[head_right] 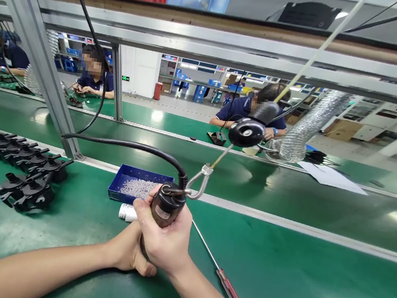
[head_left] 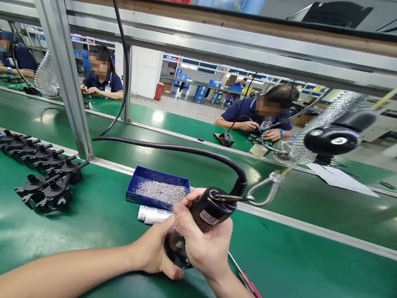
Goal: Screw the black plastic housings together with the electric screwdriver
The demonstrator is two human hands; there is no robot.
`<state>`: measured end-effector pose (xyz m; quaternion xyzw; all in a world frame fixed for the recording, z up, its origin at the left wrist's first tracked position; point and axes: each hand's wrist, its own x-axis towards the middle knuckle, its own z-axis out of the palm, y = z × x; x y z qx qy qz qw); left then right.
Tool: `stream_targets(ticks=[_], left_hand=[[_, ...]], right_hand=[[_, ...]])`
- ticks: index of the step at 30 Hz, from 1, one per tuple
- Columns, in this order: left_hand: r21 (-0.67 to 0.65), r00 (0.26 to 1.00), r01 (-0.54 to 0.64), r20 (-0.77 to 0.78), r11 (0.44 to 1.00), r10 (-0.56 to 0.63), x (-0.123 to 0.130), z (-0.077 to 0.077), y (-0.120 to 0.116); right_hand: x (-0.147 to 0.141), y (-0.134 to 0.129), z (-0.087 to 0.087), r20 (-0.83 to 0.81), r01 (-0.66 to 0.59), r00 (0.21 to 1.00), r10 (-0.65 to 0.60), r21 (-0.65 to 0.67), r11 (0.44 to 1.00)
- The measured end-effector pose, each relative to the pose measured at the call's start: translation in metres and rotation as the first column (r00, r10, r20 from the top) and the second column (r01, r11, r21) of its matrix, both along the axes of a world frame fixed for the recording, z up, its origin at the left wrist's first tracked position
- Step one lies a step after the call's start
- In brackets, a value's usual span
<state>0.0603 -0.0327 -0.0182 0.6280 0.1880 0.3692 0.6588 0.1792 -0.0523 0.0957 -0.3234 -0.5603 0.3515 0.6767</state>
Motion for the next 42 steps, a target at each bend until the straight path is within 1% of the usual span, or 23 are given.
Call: stream_targets(ticks=[3, 5, 7, 10, 12, 14, 17, 20, 22, 24, 28, 33, 37, 42], left_hand=[[0.036, 0.998, -0.028, -0.061, 0.999, 0.03, -0.007, -0.005, 0.004], [0.048, 0.99, -0.058, -0.125, 0.997, 0.063, -0.015, -0.011, 0.008], [0.053, 0.979, -0.089, -0.18, 0.995, 0.097, -0.024, -0.018, 0.012], [0.046, 0.97, -0.113, -0.211, 0.993, 0.12, -0.031, -0.023, 0.015], [0.036, 0.97, -0.111, -0.212, 0.993, 0.116, -0.033, -0.022, 0.015], [0.023, 0.97, -0.108, -0.218, 0.994, 0.111, -0.032, -0.018, 0.014], [0.003, 0.97, -0.1, -0.223, 0.995, 0.098, -0.03, -0.007, 0.014], [-0.002, 0.975, -0.073, -0.209, 0.997, 0.071, -0.028, 0.002, 0.014], [0.002, 0.979, -0.056, -0.196, 0.998, 0.055, -0.027, 0.005, 0.014], [0.0, 0.981, -0.05, -0.186, 0.999, 0.049, -0.027, 0.005, 0.015], [-0.03, 0.985, -0.065, -0.16, 0.997, 0.059, -0.026, 0.002, 0.014], [-0.043, 0.992, -0.042, -0.124, 0.998, 0.036, -0.025, 0.004, 0.012], [-0.058, 0.989, -0.071, -0.136, 0.996, 0.063, -0.025, 0.003, 0.01], [-0.054, 0.989, -0.069, -0.132, 0.996, 0.062, -0.026, 0.002, 0.01]], right_hand=[[0.007, 0.001, 0.002, -0.056, -0.084, 0.995, 0.082, -0.035, 0.996], [0.019, 0.002, 0.007, -0.137, -0.158, 0.978, 0.155, -0.01, 0.987], [0.035, 0.004, 0.011, -0.172, -0.198, 0.964, 0.201, 0.037, 0.98], [0.053, 0.011, 0.013, -0.134, -0.174, 0.973, 0.185, 0.088, 0.981], [0.057, 0.018, 0.009, -0.139, -0.149, 0.977, 0.162, 0.098, 0.984], [0.055, 0.024, 0.005, -0.151, -0.152, 0.975, 0.164, 0.091, 0.984], [0.048, 0.029, 0.002, -0.132, -0.176, 0.974, 0.182, 0.06, 0.983], [0.044, 0.029, 0.006, -0.085, -0.188, 0.979, 0.187, 0.005, 0.982], [0.043, 0.029, 0.009, -0.036, -0.22, 0.975, 0.219, -0.037, 0.975], [0.041, 0.03, 0.01, -0.012, -0.234, 0.972, 0.234, -0.058, 0.97], [0.037, 0.033, 0.005, -0.047, -0.141, 0.989, 0.14, -0.006, 0.99], [0.034, 0.031, 0.003, -0.03, -0.197, 0.98, 0.197, 0.024, 0.98], [0.034, 0.03, 0.002, -0.047, -0.19, 0.981, 0.191, 0.011, 0.982], [0.035, 0.032, -0.001, -0.017, -0.172, 0.985, 0.172, -0.035, 0.984]])
